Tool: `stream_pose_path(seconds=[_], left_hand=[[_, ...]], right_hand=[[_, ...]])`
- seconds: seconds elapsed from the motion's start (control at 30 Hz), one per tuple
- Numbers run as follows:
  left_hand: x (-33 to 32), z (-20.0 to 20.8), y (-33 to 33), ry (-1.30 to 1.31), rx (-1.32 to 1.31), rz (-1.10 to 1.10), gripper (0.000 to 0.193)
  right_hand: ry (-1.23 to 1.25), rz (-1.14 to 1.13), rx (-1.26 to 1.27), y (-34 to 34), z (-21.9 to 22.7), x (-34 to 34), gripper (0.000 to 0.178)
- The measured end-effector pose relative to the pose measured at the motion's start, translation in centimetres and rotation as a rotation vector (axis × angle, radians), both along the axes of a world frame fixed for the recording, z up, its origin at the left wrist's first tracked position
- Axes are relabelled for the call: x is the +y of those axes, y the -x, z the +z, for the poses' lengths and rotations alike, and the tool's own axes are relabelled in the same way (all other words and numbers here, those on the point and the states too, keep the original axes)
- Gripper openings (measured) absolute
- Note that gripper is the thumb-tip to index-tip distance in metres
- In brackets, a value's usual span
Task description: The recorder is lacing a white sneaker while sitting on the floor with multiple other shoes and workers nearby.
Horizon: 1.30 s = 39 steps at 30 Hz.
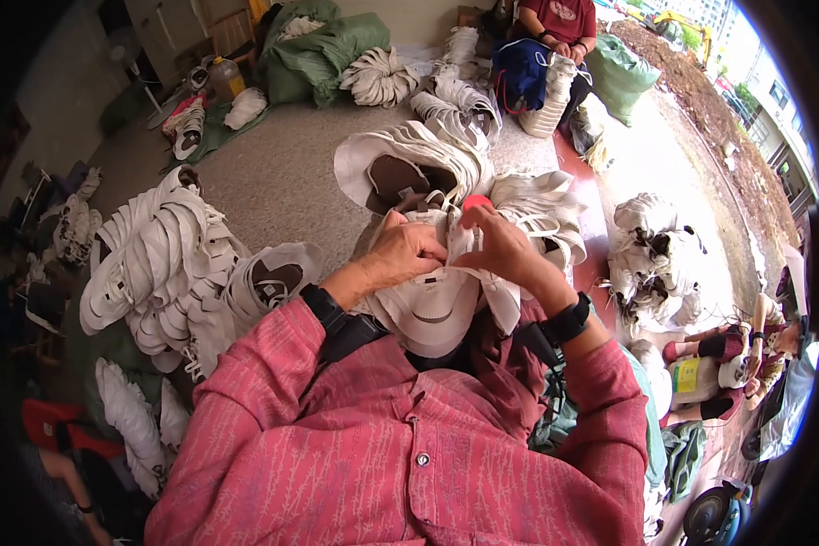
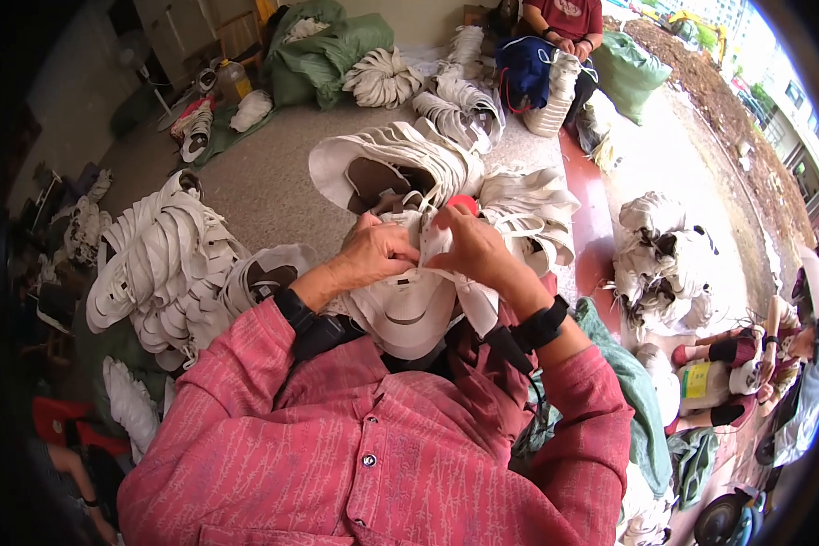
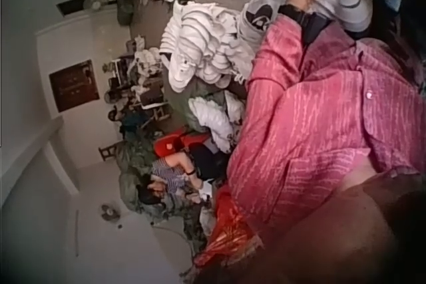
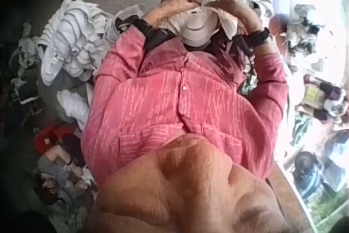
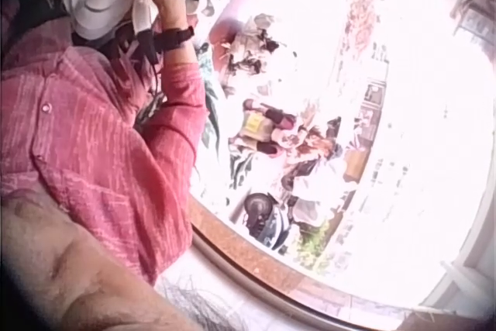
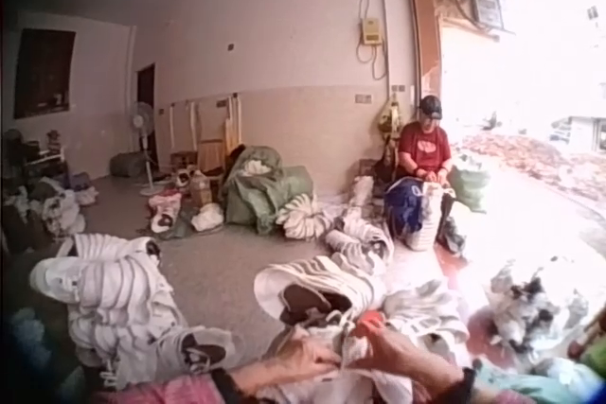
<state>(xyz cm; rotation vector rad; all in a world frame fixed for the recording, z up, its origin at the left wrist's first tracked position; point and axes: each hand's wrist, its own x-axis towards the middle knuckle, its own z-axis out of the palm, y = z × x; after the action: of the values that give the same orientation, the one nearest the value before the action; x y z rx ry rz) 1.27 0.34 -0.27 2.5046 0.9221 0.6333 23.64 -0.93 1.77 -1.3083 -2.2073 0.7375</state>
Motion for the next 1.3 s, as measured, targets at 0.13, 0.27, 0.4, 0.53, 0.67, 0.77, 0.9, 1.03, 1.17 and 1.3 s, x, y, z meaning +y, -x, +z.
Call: stream_pose_path(seconds=[0.13,0.27,0.4,0.53,0.67,0.77,0.9,1.03,1.17,1.3], left_hand=[[0.2,-0.8,0.2,-0.03,-0.022,-0.015,0.012],[0.3,-0.7,0.1,0.008,-0.047,-0.027,0.014],[1.1,-1.0,0.4,-0.01,0.0,-0.018,0.014],[1.4,-0.6,0.3,0.024,0.001,-0.017,0.014],[0.7,0.1,0.1,-0.009,0.064,-0.02,0.011],[0.2,0.8,0.2,-0.198,0.047,0.017,0.009],[2.0,4.8,3.1,-0.476,-0.127,0.1,0.011],[7.1,11.7,14.4,-0.829,-0.003,0.504,0.006],[6.9,18.2,28.7,-1.17,0.063,0.928,0.006],[4.6,16.2,32.8,-0.886,0.116,1.195,0.005]], right_hand=[[-0.126,0.246,-0.068,-0.2,1.4,1.5,0.059],[-0.086,0.382,-0.135,0.1,2.1,2.6,0.051],[-0.134,0.371,-0.123,0.0,1.2,2.7,0.04],[-0.092,0.31,0.051,-0.3,-0.4,2.9,0.04],[-0.115,0.304,0.038,-0.1,-0.9,2.8,0.043],[-0.178,0.351,0.026,-0.1,-0.9,3.0,0.043],[-0.062,0.334,0.052,-0.1,-0.6,3.0,0.04],[-0.109,0.319,-0.007,-0.3,-0.4,2.6,0.032],[-0.102,0.35,0.023,0.2,-0.4,3.1,0.028],[-0.114,0.351,0.002,0.4,-0.6,3.3,0.021]])
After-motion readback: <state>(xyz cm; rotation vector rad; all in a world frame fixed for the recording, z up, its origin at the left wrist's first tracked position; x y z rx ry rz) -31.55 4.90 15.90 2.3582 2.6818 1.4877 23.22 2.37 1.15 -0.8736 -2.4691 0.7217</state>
